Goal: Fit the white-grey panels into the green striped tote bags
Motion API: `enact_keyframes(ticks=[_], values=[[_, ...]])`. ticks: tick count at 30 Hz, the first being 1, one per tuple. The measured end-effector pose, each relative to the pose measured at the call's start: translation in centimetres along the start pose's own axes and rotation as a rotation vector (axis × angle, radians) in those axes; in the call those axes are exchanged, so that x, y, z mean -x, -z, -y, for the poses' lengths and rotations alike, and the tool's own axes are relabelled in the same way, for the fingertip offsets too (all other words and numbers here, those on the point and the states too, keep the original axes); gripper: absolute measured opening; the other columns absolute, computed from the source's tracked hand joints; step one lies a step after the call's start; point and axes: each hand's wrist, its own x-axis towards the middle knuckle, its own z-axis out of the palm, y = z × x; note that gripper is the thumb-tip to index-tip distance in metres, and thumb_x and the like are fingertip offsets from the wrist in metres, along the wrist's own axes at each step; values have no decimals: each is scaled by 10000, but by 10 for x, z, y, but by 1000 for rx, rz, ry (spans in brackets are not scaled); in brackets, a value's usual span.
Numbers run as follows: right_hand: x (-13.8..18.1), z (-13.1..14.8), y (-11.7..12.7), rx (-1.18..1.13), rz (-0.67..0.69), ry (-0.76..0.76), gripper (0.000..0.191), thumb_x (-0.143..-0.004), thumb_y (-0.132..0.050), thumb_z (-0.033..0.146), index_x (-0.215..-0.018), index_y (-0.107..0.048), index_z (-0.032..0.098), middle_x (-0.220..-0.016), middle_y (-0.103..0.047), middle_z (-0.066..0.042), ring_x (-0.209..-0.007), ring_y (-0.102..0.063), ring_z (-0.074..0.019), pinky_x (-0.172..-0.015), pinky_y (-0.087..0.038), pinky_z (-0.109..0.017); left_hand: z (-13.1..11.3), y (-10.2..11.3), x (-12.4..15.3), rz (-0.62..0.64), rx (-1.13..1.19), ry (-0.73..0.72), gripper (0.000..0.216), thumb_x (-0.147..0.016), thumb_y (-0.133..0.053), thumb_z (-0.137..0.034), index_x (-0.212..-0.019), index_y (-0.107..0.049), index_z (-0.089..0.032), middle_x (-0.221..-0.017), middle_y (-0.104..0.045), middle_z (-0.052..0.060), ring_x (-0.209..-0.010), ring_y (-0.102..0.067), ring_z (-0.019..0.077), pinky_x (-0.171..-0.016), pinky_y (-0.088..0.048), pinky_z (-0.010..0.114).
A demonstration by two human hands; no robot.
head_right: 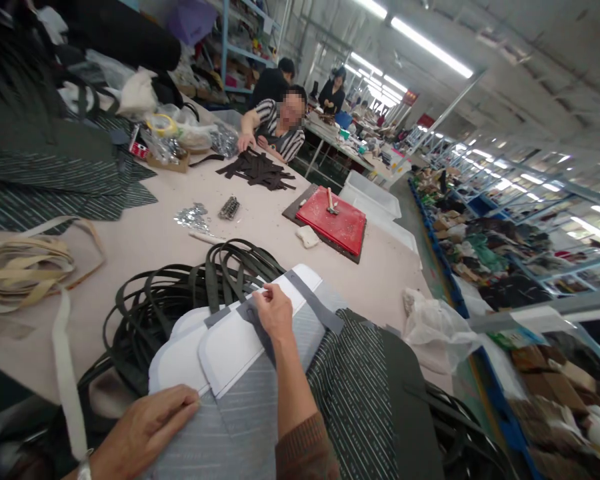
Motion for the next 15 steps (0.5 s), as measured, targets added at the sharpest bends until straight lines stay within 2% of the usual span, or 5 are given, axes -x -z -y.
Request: enact_keyframes(ticks=[4, 6, 8, 11, 15], values=[[1, 43, -40, 147, 91, 178, 371, -792, -756, 313, -1127, -667, 182, -1012, -724, -85, -1011, -599, -258, -889, -444, -356, -3, 2, 2, 31, 4, 37, 314, -978, -435, -421, -793, -620, -248, -727, -680, -48, -667, -659, 126, -617, -473, 201], [0, 52, -45, 222, 93, 212, 280, -817, -723, 229, -1079, -679, 138, -1000, -716, -130, -1008, -593, -280, -894, -441, -381, -7, 4, 3, 34, 10, 54, 326, -976, -438, -428, -784, -626, -244, -720, -678, -40, -661, -656, 133, -615, -483, 203], [0, 55, -37, 282, 67, 240, 232, -862, -644, 169, -1085, -671, 109, -1013, -701, -156, -1007, -589, -280, -903, -438, -384, -10, 7, 5, 40, 44, 54, 342, -977, -438, -441, -790, -646, -245, -735, -689, -29, -683, -666, 140, -632, -507, 201], [7, 53, 5, 341, -20, 267, 303, -901, -532, 126, -1189, -625, 105, -1076, -664, -160, -1037, -569, -273, -920, -431, -373, -5, 4, 14, 34, 113, 14, 329, -970, -461, -464, -863, -707, -272, -795, -725, -18, -753, -701, 152, -681, -550, 189], [41, 30, 103, 370, -161, 263, 304, -918, -465, 128, -1169, -635, 145, -1049, -652, -122, -992, -584, -238, -906, -439, -343, 20, -13, 31, -71, 96, -68, 249, -893, -586, -523, -1004, -747, -370, -877, -778, -50, -817, -744, 172, -733, -590, 179]])
